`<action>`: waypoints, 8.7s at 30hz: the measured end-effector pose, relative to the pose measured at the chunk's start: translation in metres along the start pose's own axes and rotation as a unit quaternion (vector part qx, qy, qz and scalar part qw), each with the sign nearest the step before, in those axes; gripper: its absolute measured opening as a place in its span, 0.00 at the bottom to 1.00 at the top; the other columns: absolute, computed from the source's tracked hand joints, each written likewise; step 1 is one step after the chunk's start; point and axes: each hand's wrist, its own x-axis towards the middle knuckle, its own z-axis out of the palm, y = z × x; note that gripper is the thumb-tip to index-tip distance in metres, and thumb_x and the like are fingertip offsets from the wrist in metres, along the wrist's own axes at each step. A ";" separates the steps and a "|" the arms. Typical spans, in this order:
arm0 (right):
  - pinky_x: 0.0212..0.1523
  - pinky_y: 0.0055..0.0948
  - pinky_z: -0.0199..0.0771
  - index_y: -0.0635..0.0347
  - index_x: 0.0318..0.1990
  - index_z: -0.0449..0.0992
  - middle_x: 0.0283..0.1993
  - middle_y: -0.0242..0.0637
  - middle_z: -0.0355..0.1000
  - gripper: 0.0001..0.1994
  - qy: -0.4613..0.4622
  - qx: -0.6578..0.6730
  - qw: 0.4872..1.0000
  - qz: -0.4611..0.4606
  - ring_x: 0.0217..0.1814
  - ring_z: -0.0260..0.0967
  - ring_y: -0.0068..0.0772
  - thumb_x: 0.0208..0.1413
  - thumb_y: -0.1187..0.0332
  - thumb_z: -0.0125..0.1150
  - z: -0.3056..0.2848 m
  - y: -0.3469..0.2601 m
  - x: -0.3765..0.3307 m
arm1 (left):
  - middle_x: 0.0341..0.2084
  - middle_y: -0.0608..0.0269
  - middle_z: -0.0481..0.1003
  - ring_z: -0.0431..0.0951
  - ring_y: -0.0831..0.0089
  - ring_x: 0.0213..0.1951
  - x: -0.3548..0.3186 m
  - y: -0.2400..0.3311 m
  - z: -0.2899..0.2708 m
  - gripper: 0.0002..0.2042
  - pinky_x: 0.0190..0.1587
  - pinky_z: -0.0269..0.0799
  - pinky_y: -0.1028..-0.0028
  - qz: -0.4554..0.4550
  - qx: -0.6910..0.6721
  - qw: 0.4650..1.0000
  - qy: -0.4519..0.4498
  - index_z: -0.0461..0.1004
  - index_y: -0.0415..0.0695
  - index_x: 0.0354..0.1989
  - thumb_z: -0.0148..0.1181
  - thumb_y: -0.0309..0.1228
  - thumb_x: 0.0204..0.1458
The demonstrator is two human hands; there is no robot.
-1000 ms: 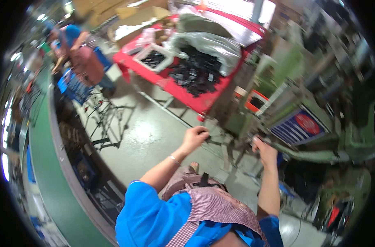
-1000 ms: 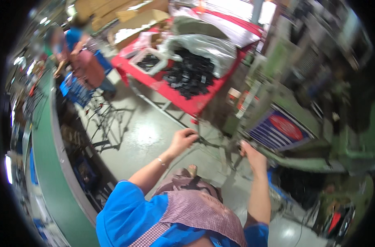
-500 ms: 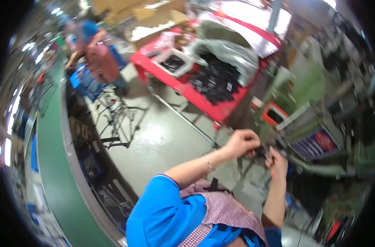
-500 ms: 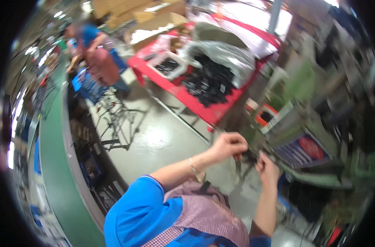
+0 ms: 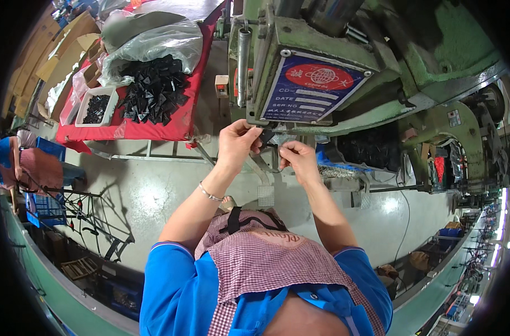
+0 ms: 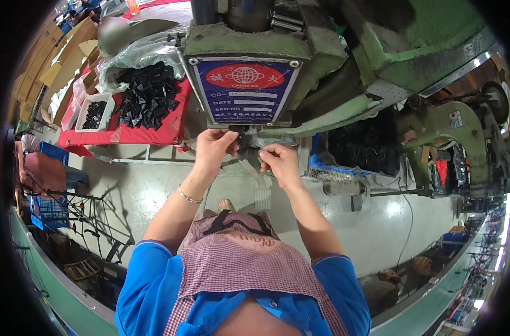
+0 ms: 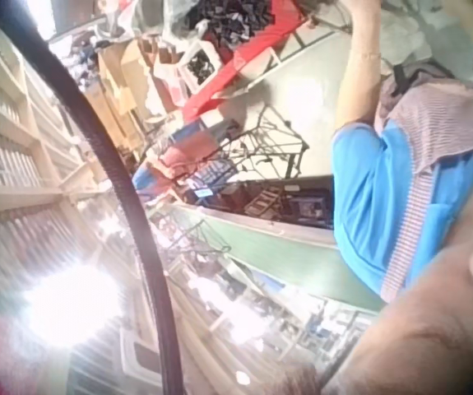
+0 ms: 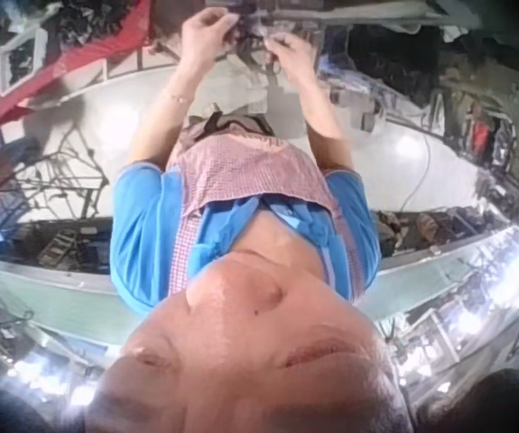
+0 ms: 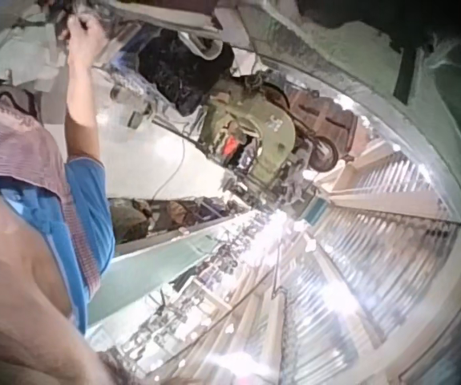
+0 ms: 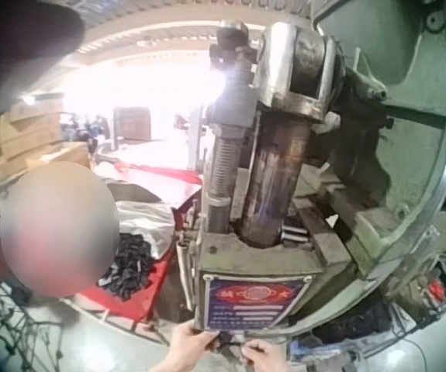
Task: The person picks up metal frame components from a conveyor belt and attaches black plastic feet to the ends using a hydraulic press. The person repeatedly cycles through picking frames, pressing feet onto them, and placing the finished frames back on the belt.
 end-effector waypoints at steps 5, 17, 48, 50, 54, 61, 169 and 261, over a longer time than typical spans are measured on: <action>0.24 0.22 0.69 0.66 0.34 0.77 0.23 0.32 0.72 0.03 0.020 -0.024 0.999 -0.029 0.22 0.68 0.22 0.55 0.75 0.62 0.003 0.004 -0.009 | 0.17 0.69 0.71 0.69 0.83 0.16 0.004 -0.014 0.001 0.05 0.16 0.65 0.80 -0.018 0.067 0.997 0.029 0.73 0.38 0.27 0.61 0.24 0.54; 0.25 0.26 0.72 0.67 0.33 0.77 0.24 0.35 0.72 0.03 0.032 -0.086 0.995 0.031 0.22 0.70 0.25 0.54 0.76 0.61 -0.010 0.040 -0.016 | 0.32 0.64 0.77 0.75 0.79 0.33 0.034 -0.030 -0.132 0.09 0.37 0.72 0.77 0.177 0.273 0.930 0.170 0.76 0.38 0.41 0.64 0.28 0.52; 0.25 0.24 0.71 0.66 0.36 0.74 0.23 0.32 0.71 0.05 0.044 0.031 0.996 0.073 0.23 0.69 0.23 0.57 0.72 0.59 -0.155 0.056 -0.134 | 0.16 0.65 0.73 0.74 0.79 0.19 -0.061 -0.149 -0.003 0.06 0.22 0.68 0.77 -0.120 0.392 0.895 -0.177 0.75 0.36 0.32 0.60 0.27 0.53; 0.24 0.24 0.71 0.66 0.35 0.74 0.24 0.32 0.71 0.05 0.073 0.053 0.994 0.065 0.22 0.69 0.23 0.57 0.73 0.60 -0.197 0.061 -0.164 | 0.16 0.65 0.73 0.74 0.80 0.19 -0.059 -0.162 0.053 0.06 0.22 0.67 0.77 -0.047 0.397 0.884 -0.243 0.75 0.36 0.33 0.60 0.27 0.53; 0.25 0.25 0.72 0.65 0.33 0.74 0.25 0.32 0.71 0.05 0.145 0.073 0.984 0.075 0.23 0.69 0.23 0.56 0.73 0.61 -0.260 0.069 -0.228 | 0.16 0.66 0.72 0.70 0.82 0.20 -0.040 -0.173 0.176 0.03 0.24 0.65 0.77 0.061 0.388 0.865 -0.312 0.74 0.38 0.31 0.59 0.25 0.53; 0.28 0.26 0.76 0.64 0.34 0.75 0.27 0.34 0.73 0.03 0.278 0.118 0.948 0.096 0.24 0.71 0.25 0.55 0.74 0.61 -0.344 0.096 -0.324 | 0.24 0.57 0.77 0.78 0.66 0.28 0.053 -0.244 0.321 0.07 0.33 0.72 0.68 0.098 0.463 0.815 -0.334 0.76 0.37 0.34 0.60 0.28 0.50; 0.39 0.20 0.70 0.59 0.52 0.70 0.36 0.25 0.74 0.16 0.036 -0.020 0.998 -0.039 0.37 0.69 0.15 0.56 0.79 0.59 -1.002 -0.057 -0.388 | 0.32 0.58 0.75 0.80 0.67 0.29 -0.215 -0.431 0.913 0.06 0.25 0.78 0.73 -0.010 0.056 0.976 -0.209 0.71 0.35 0.41 0.55 0.21 0.57; 0.22 0.25 0.76 0.66 0.39 0.77 0.29 0.36 0.75 0.11 0.780 0.129 0.609 -0.070 0.23 0.73 0.23 0.55 0.66 0.62 -1.133 0.102 -0.869 | 0.25 0.57 0.72 0.70 0.65 0.25 -0.329 -0.712 1.022 0.14 0.28 0.67 0.66 -0.163 0.416 0.713 -0.540 0.70 0.40 0.35 0.55 0.41 0.59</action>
